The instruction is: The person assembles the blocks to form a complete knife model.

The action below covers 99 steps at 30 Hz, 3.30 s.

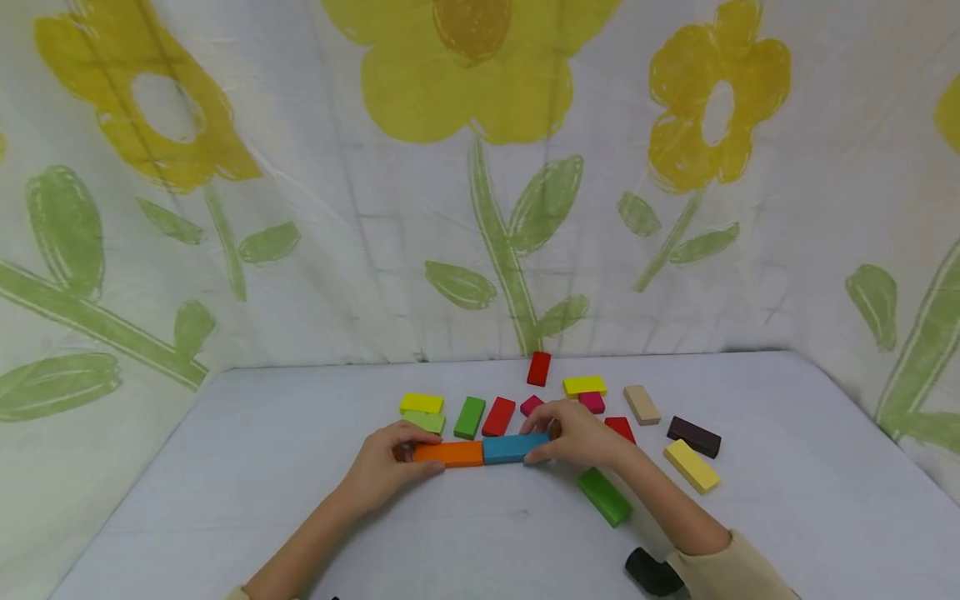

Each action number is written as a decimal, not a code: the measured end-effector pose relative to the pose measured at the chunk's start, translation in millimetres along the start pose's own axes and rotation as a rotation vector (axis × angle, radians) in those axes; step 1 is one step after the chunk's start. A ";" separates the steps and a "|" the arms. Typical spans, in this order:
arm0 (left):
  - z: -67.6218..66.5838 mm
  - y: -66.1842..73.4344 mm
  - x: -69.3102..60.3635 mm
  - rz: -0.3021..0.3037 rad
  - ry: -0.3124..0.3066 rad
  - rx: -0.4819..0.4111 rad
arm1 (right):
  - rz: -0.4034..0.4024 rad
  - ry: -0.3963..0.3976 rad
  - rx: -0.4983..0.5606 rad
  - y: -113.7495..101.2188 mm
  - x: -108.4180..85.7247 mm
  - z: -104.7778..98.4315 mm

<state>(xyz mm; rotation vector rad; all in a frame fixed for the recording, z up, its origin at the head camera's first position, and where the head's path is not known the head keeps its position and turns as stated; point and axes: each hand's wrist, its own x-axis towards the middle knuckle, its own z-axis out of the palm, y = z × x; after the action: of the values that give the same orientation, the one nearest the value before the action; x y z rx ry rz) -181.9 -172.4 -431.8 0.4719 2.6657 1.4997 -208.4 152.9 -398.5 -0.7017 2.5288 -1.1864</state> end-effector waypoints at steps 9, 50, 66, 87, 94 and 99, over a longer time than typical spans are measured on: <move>-4.4 -0.3 -0.6 -0.008 -0.016 -0.002 | 0.004 0.006 0.016 -4.6 1.0 4.4; -3.5 0.1 -4.5 -0.002 -0.010 -0.056 | -0.052 0.057 -0.010 -20.5 20.4 3.2; -3.4 -3.2 -3.8 0.022 0.001 -0.054 | -0.096 0.034 -0.007 -44.0 70.4 26.6; -3.9 -4.7 -3.5 0.062 -0.002 -0.067 | 0.004 0.019 -0.135 -54.6 100.0 59.0; -4.6 -4.4 -3.6 0.062 -0.008 -0.064 | 0.020 0.024 -0.137 -54.8 101.6 55.7; -5.2 -3.5 -3.3 0.062 -0.004 -0.058 | 0.035 0.038 -0.143 -51.7 104.4 49.6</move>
<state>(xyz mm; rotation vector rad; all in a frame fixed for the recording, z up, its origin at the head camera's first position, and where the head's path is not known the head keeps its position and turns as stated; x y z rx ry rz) -180.6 -179.4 -432.3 0.5587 2.6192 1.5861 -259.7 37.2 -392.9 -0.6702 2.6664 -1.0250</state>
